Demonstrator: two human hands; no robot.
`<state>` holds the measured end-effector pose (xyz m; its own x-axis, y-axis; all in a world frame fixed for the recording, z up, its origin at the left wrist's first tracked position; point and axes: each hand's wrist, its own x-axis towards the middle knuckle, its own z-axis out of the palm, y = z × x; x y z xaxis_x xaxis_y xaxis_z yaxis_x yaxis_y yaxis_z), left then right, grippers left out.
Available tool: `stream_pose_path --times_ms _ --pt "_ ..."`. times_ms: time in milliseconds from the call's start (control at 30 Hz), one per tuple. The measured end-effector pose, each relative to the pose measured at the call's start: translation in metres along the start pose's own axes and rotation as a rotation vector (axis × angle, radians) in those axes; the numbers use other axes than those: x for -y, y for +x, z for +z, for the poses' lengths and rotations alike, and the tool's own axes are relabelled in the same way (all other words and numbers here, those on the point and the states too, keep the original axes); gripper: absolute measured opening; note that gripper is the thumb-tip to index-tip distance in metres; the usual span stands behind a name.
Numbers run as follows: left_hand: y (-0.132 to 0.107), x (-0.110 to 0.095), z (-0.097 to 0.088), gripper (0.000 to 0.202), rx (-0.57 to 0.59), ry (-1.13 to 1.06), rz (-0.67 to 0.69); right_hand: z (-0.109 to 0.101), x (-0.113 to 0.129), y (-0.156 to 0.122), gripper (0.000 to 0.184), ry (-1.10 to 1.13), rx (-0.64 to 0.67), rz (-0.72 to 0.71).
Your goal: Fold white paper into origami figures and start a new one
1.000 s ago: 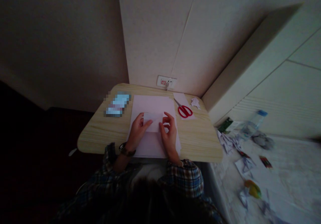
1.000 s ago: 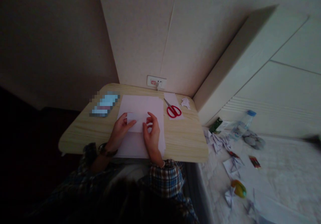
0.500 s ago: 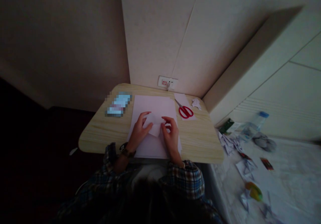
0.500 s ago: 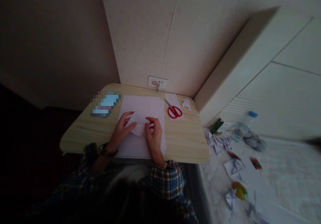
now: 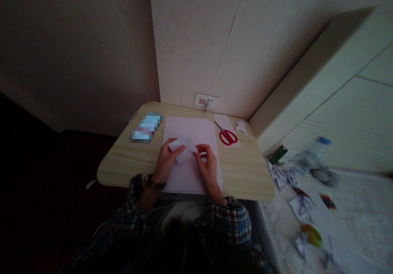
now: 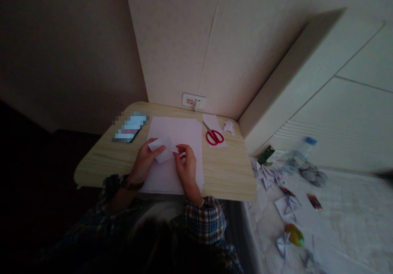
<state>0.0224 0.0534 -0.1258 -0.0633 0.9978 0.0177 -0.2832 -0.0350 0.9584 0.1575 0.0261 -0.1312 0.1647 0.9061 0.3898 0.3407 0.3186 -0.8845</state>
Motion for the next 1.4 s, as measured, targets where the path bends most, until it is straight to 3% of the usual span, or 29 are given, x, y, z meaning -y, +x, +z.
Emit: stream_pose_path --times_ms 233,367,600,833,1200,1400 --pt "0.000 0.001 0.001 0.043 0.008 0.005 0.006 -0.002 0.001 -0.001 0.013 -0.212 -0.080 -0.159" --pt "-0.001 -0.001 0.002 0.038 -0.009 0.028 0.038 -0.001 0.002 -0.002 0.010 -0.284 -0.118 -0.172" --pt "0.000 0.000 0.001 0.035 -0.022 0.049 0.055 -0.001 -0.001 -0.001 0.007 -0.258 -0.107 -0.135" --pt "0.001 0.000 0.001 0.032 -0.072 0.023 0.073 -0.001 0.001 -0.001 0.005 -0.219 -0.101 -0.233" --pt "0.000 -0.002 0.001 0.033 -0.046 0.085 0.011 -0.004 0.008 -0.002 0.012 -0.165 -0.072 -0.258" --pt "-0.001 -0.003 0.002 0.032 0.044 0.146 0.022 -0.005 0.009 -0.003 0.023 -0.175 -0.058 -0.249"
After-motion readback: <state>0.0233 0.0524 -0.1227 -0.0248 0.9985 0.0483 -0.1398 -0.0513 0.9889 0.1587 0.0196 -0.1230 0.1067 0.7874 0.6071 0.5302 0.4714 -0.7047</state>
